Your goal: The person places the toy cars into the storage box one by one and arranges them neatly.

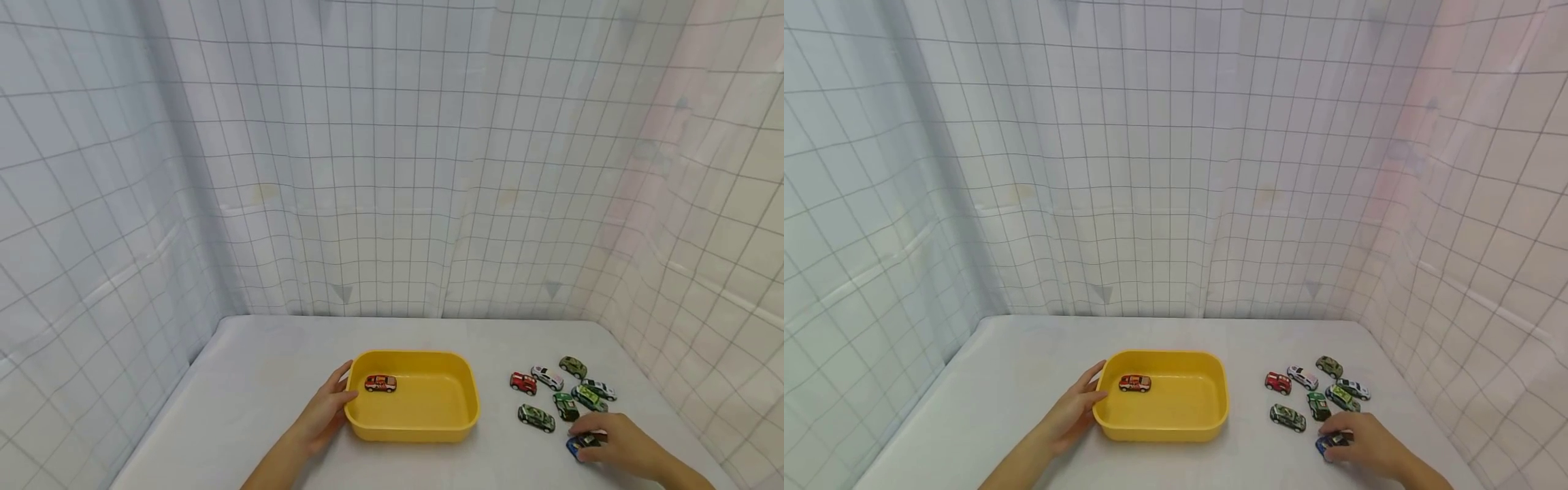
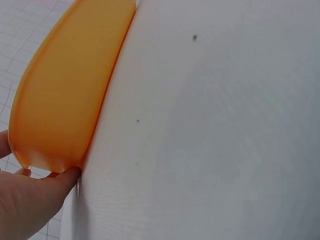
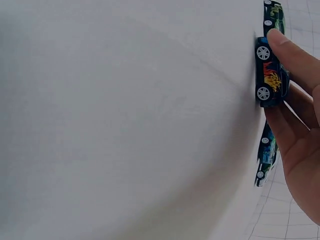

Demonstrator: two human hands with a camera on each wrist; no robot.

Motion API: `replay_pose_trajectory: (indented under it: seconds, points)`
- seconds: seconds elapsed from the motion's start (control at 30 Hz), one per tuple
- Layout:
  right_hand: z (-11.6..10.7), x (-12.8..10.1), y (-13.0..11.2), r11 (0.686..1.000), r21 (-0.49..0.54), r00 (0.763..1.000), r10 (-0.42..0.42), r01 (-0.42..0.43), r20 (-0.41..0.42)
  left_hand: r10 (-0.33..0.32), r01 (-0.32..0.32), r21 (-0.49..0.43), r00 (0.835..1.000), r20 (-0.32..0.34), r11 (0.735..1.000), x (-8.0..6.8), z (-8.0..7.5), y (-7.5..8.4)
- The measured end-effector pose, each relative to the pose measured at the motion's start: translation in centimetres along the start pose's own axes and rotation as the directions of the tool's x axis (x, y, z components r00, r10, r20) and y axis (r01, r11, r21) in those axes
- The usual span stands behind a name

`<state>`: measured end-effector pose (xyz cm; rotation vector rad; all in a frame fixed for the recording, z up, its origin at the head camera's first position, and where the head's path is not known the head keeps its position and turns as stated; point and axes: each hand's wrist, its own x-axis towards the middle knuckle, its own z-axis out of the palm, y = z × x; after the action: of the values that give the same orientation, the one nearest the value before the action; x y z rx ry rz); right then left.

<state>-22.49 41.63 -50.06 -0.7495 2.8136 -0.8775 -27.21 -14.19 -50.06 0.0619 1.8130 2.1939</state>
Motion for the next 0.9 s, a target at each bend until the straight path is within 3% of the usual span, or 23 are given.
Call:
replay_pose_trajectory:
  seconds: [0.13, 0.43, 0.73, 0.9]
  points:
    - [0.24, -0.45, 0.20, 0.999, -0.042, 0.999, -0.001, -0.001, -0.048, -0.003, 0.003, -0.001, 1.000, 0.001, 1.000, 0.05, 0.17, 0.03]
    - [-0.50, -0.44, -0.25, 0.995, -0.097, 1.000, 0.010, -0.008, 0.020, -0.004, 0.004, 0.004, 1.000, -0.015, 1.000, -0.20, 0.34, 0.35]
    - [-0.32, -0.15, -0.19, 0.998, -0.049, 0.999, 0.042, -0.042, -0.007, -0.005, 0.005, 0.015, 1.000, -0.017, 1.000, -0.22, 0.21, 0.25]
    - [-0.48, 0.14, -0.55, 0.999, -0.030, 0.998, 0.016, -0.017, -0.056, 0.000, 0.000, 0.018, 1.000, -0.024, 1.000, -0.18, 0.21, 0.26]
